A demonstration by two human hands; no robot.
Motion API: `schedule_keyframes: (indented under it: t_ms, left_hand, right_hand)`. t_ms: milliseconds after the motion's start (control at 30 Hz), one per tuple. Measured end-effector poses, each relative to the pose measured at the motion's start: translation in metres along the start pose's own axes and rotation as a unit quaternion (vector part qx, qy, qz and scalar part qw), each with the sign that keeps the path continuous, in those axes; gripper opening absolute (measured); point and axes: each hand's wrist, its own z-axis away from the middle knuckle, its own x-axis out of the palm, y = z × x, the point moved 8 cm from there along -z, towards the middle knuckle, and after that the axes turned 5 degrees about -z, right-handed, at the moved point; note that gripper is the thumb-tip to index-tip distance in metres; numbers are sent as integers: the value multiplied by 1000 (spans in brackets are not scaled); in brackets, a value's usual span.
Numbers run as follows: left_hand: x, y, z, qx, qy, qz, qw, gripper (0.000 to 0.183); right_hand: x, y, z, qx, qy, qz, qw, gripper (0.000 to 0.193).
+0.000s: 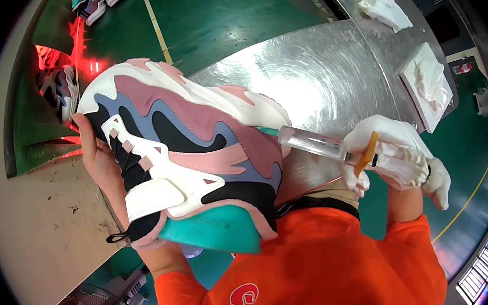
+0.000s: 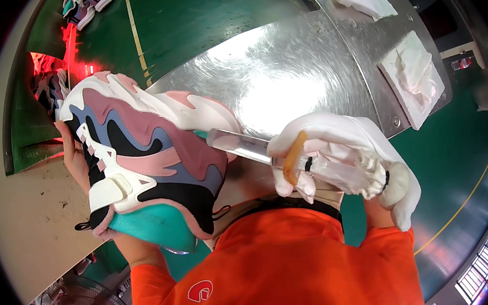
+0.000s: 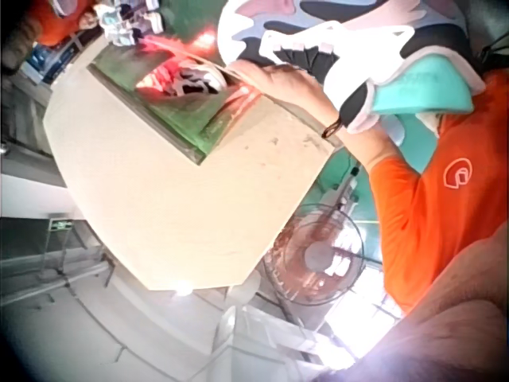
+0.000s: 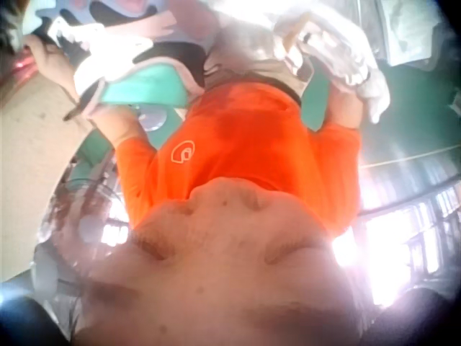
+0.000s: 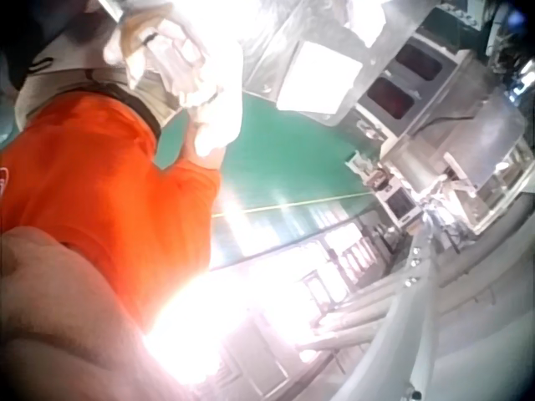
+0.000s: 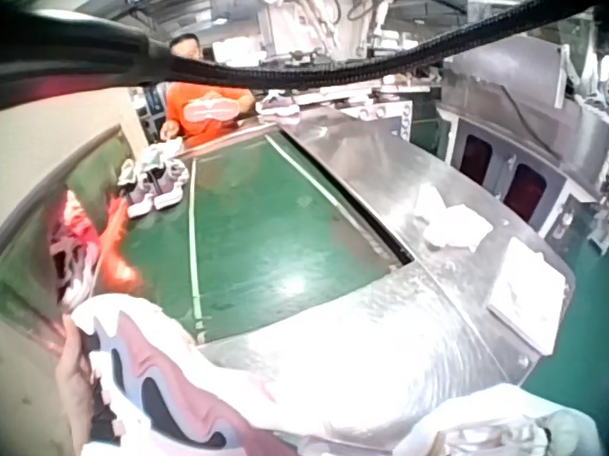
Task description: The person injects a liquid into the midsole of a sneaker using a syringe. They handle multiple shoes on a conveyor belt, picking them up, injecting the sole, and placing them back down. The person wears gloves and an orange shirt while working in a factory setting.
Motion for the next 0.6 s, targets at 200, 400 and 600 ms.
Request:
schedule_keyframes:
  t_ms: [200,400,600]
  left_hand:
    - [2,-4,-3,-36,42,-57,997,44]
    - [26,-9,17,-118,-26,-7,993,41]
    - [29,-8,27,-96,-37,-26,994,40]
  right_hand:
    - [10,-5,-7,-42,23,98,994,47]
    - [-2,7,-3,-3,5,-12,1000,58]
    - [-4,18,1,42,35,-70,996,53]
